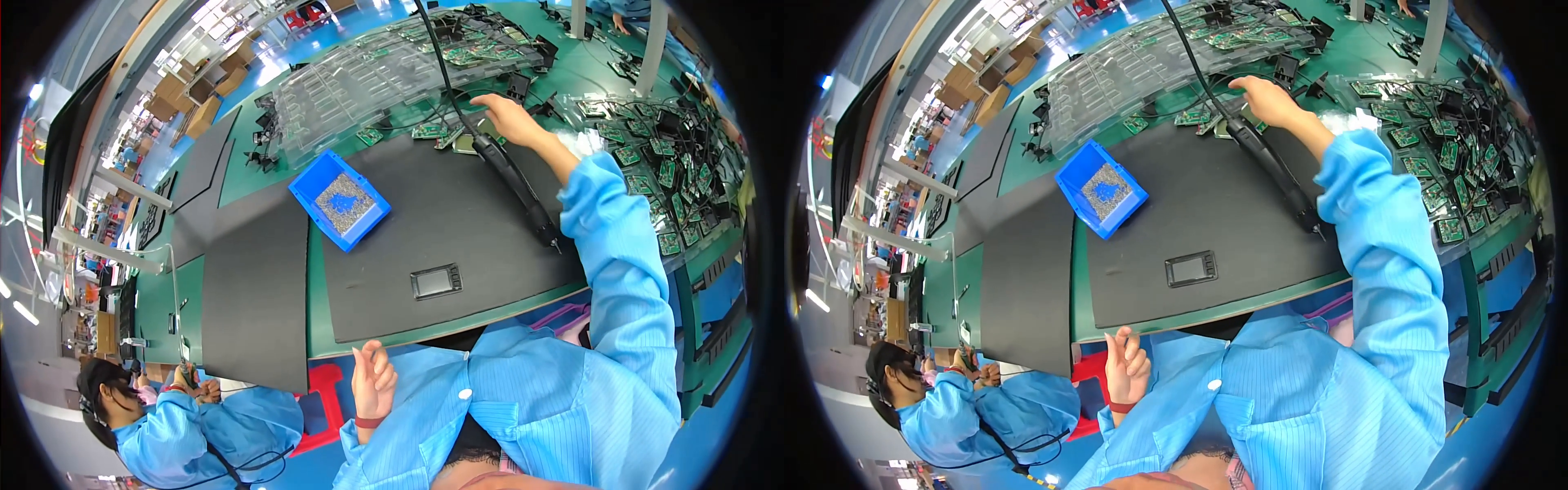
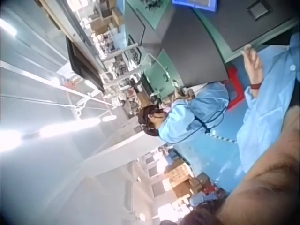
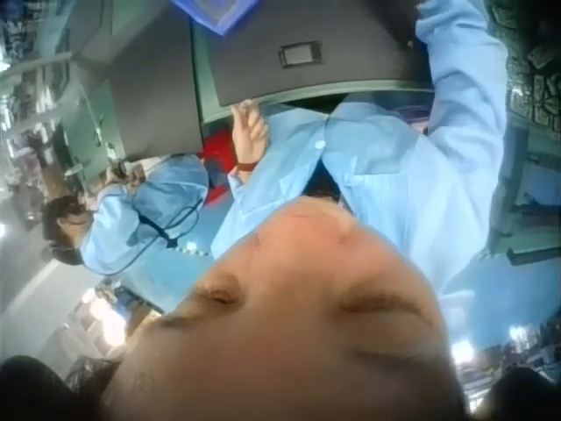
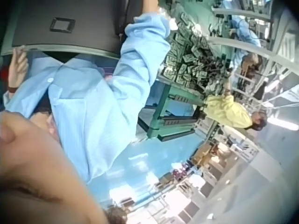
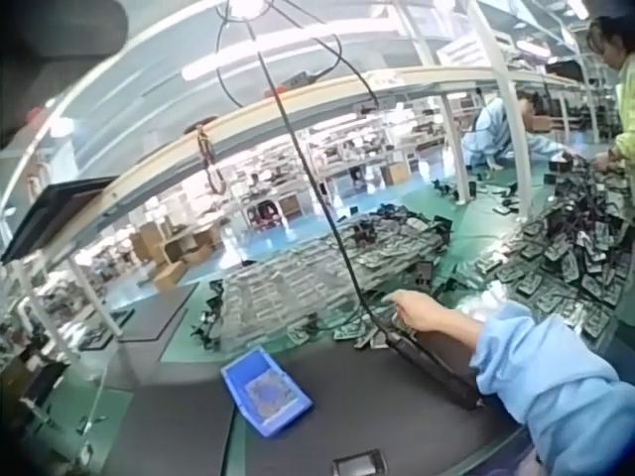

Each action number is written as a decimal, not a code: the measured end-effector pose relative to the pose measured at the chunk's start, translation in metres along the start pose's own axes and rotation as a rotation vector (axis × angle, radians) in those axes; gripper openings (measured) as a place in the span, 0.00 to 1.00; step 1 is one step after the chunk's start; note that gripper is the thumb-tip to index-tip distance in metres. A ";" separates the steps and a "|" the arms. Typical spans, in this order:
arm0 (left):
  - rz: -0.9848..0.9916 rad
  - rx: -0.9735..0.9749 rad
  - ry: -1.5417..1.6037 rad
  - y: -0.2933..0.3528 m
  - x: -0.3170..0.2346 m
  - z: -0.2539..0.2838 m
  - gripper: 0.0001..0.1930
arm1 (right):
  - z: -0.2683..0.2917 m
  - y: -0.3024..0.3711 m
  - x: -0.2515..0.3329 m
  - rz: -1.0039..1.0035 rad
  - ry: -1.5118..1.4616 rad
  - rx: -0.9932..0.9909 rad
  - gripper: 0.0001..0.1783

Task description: The person assembles electronic circuit boards by fastening electronic components and plastic cases onto the circuit boards with screws using an electric screwdriver.

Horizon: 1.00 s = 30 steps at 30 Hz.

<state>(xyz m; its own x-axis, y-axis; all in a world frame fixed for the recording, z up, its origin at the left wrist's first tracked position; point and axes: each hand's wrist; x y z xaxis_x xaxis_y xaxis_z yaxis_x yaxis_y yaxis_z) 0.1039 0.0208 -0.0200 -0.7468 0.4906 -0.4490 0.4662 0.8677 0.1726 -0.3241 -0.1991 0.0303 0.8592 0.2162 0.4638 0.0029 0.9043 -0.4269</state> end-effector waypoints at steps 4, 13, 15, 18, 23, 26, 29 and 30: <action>-0.071 -0.107 -0.098 0.010 -0.003 0.008 0.16 | -0.037 -0.032 -0.007 0.148 0.056 0.003 0.19; -0.082 -0.226 -0.158 0.008 0.000 0.016 0.15 | -0.035 -0.037 -0.007 0.235 0.428 0.145 0.11; -0.080 -0.227 -0.156 0.006 -0.001 0.018 0.14 | -0.026 -0.033 0.000 0.282 0.386 0.126 0.10; -0.069 -0.241 -0.163 0.003 0.000 0.016 0.14 | -0.003 -0.027 0.002 0.264 0.313 -0.091 0.07; -0.064 -0.291 -0.212 -0.001 0.002 0.013 0.14 | 0.052 -0.027 -0.004 -0.026 -0.024 -0.498 0.10; -0.083 -0.307 -0.280 -0.001 0.003 0.014 0.14 | 0.082 -0.031 -0.019 -0.128 -0.255 -0.701 0.08; -0.021 -0.080 -0.117 -0.002 0.000 0.019 0.14 | 0.120 -0.026 -0.014 -0.090 -0.112 -0.880 0.09; 0.002 0.027 -0.036 -0.001 -0.001 0.021 0.15 | 0.129 -0.024 -0.003 -0.136 -0.252 -0.886 0.08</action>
<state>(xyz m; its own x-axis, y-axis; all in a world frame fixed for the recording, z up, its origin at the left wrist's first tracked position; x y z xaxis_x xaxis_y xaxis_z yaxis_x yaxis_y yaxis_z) 0.1137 0.0179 -0.0378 -0.7285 0.4884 -0.4803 0.4804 0.8641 0.1499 -0.3932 -0.1739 0.1396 0.6868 0.2959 0.6639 0.5741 0.3393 -0.7452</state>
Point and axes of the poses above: each hand's wrist, its own y-axis away from the middle knuckle, its own z-axis out of the back of the hand, x = y × z, and after that the axes turned 2 degrees about -y, right-handed
